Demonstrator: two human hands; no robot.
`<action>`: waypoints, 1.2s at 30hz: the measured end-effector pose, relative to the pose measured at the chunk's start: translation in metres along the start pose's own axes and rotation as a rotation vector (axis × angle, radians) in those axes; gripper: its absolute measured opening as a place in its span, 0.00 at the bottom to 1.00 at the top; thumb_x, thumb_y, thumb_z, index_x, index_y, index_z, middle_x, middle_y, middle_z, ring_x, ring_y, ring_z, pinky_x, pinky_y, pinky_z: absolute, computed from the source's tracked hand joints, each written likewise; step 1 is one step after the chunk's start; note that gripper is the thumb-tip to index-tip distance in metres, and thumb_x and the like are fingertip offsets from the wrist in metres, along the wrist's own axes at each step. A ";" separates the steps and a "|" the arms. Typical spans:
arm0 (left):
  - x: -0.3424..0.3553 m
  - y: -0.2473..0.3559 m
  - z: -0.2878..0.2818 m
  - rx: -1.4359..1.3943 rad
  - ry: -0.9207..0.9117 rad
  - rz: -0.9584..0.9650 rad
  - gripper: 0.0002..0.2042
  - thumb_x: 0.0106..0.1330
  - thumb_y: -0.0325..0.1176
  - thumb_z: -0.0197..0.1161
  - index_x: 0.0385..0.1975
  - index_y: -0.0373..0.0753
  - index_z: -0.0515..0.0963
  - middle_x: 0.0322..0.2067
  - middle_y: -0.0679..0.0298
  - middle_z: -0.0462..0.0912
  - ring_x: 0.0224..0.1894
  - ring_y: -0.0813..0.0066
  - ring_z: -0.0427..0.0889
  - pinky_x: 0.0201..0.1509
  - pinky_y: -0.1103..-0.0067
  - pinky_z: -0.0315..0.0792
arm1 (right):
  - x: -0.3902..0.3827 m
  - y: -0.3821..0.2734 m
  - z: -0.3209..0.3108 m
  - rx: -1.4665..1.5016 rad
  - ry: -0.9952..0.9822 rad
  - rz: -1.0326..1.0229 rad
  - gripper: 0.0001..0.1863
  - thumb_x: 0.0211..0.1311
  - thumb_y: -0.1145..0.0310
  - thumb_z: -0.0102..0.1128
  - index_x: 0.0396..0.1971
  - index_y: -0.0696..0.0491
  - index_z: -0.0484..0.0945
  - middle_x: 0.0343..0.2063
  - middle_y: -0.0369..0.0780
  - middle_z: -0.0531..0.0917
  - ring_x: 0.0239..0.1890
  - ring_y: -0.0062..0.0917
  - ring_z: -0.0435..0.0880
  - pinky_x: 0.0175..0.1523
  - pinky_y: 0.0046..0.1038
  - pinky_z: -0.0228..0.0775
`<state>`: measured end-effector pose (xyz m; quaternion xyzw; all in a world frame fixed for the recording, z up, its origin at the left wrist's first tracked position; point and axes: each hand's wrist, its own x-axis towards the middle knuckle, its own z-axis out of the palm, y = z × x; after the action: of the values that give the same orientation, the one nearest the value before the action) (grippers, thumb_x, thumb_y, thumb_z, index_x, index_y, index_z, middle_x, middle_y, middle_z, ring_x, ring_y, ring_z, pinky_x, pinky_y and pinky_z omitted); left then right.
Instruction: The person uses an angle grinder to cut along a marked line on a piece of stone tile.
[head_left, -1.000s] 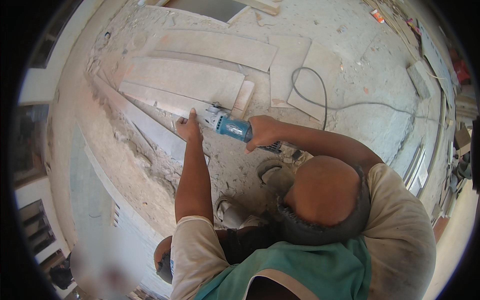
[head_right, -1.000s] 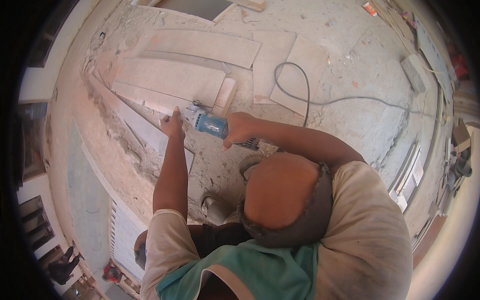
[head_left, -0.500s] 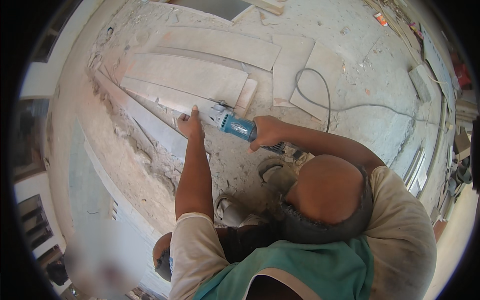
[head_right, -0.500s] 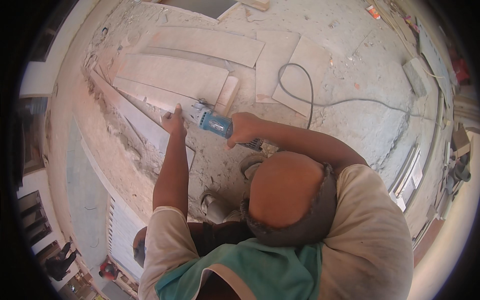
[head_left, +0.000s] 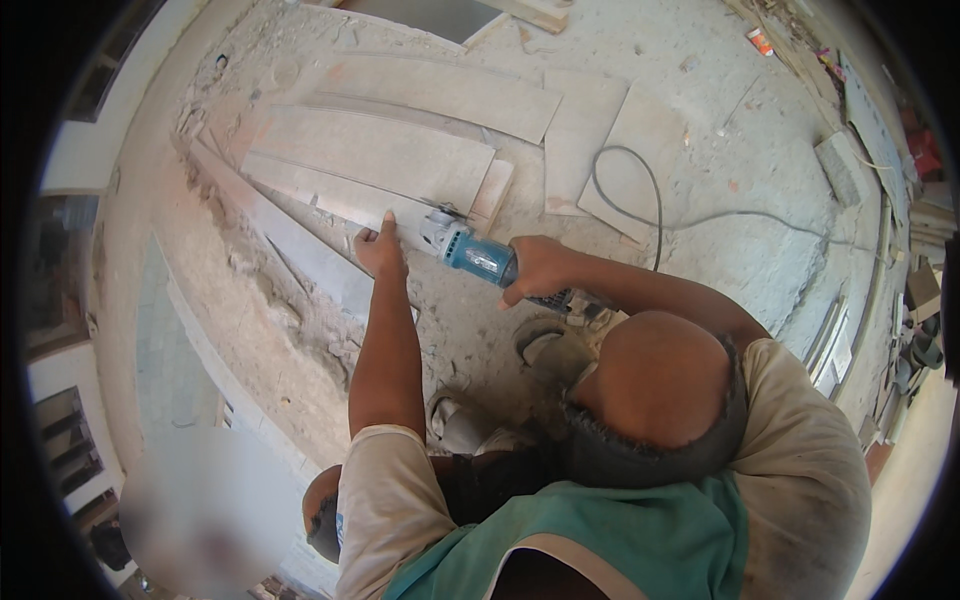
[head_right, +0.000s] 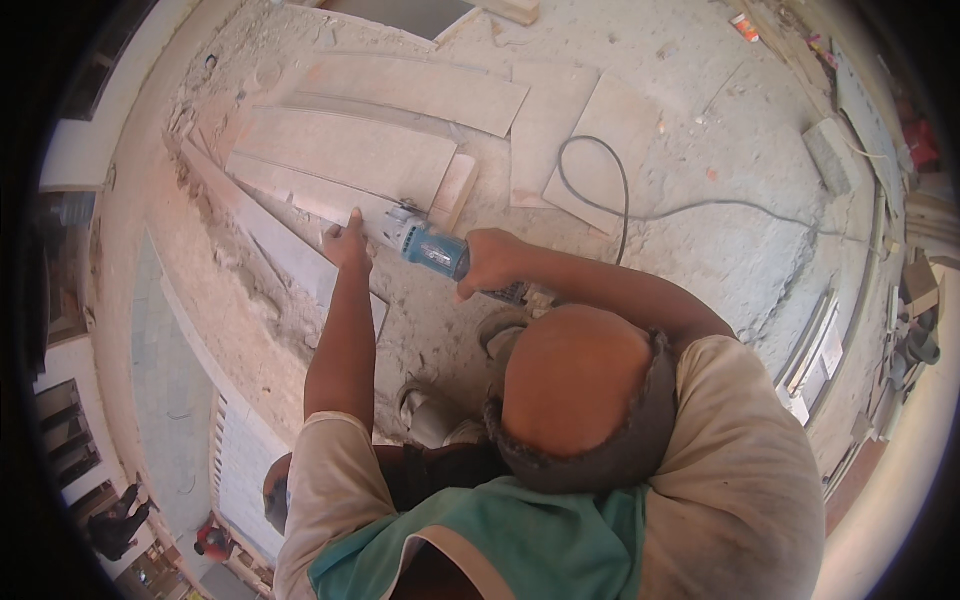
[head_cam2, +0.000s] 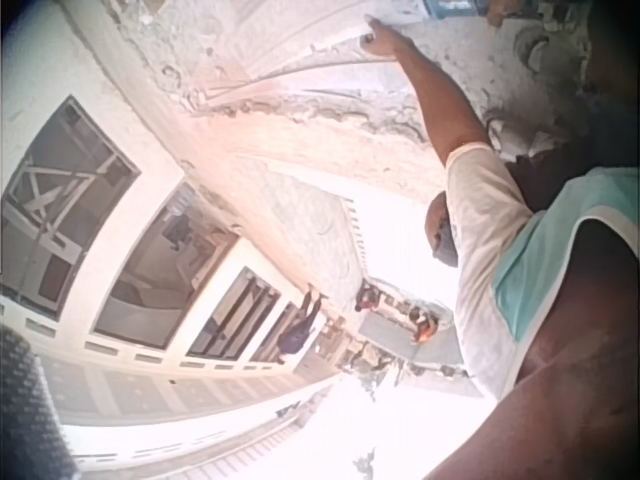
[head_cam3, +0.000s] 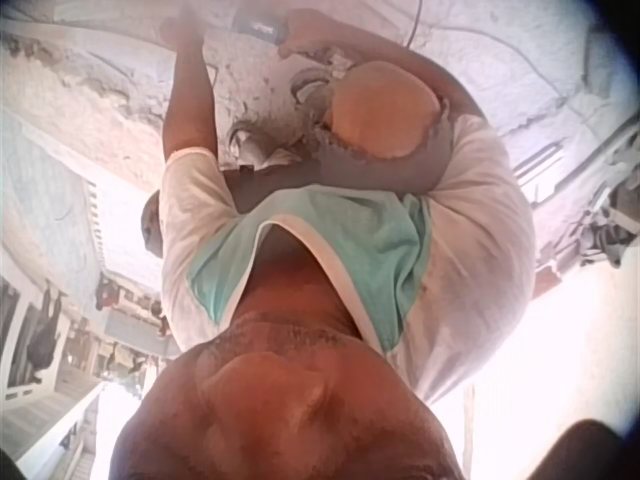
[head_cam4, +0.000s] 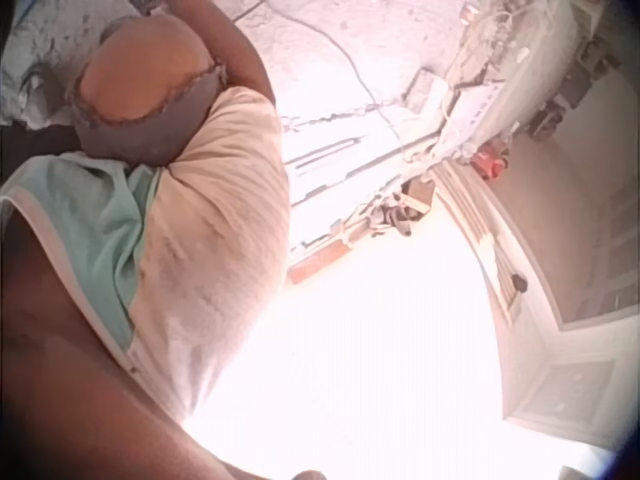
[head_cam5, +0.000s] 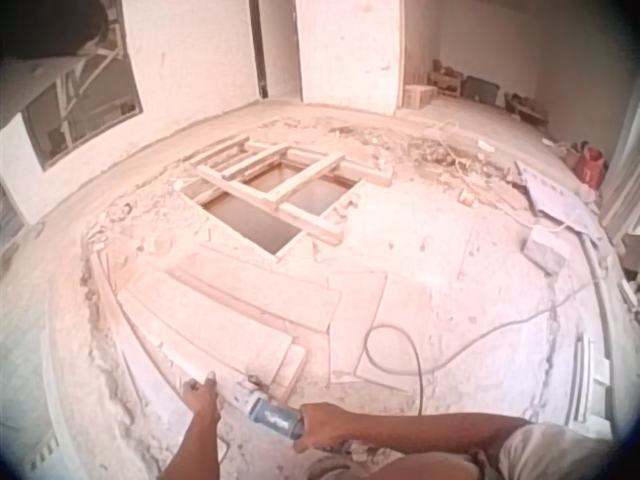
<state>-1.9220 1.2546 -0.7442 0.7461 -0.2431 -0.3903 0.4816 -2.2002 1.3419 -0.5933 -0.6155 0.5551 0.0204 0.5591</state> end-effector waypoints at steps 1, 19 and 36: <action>-0.003 0.002 0.001 -0.026 -0.006 -0.004 0.33 0.55 0.37 0.77 0.53 0.22 0.67 0.40 0.56 0.75 0.39 0.68 0.75 0.42 0.75 0.75 | -0.002 -0.001 -0.002 0.012 0.010 0.001 0.38 0.34 0.52 0.80 0.42 0.65 0.77 0.36 0.53 0.83 0.41 0.42 0.84 0.48 0.35 0.73; -0.205 0.061 0.063 0.103 -0.672 0.725 0.27 0.57 0.37 0.74 0.54 0.33 0.72 0.41 0.55 0.80 0.42 0.66 0.79 0.46 0.72 0.74 | 0.029 -0.011 -0.098 0.660 0.466 -0.010 0.26 0.39 0.58 0.79 0.32 0.62 0.80 0.27 0.43 0.82 0.27 0.26 0.81 0.33 0.27 0.72; -0.185 0.060 0.076 0.172 -0.583 0.613 0.24 0.60 0.31 0.71 0.54 0.28 0.72 0.40 0.55 0.82 0.44 0.68 0.82 0.49 0.74 0.76 | 0.050 0.025 -0.108 0.426 0.661 0.130 0.27 0.38 0.55 0.80 0.32 0.60 0.80 0.27 0.42 0.84 0.28 0.28 0.82 0.36 0.30 0.73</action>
<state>-2.0898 1.3257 -0.6425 0.5352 -0.6111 -0.4019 0.4227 -2.2628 1.2380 -0.6016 -0.4226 0.7347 -0.2592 0.4630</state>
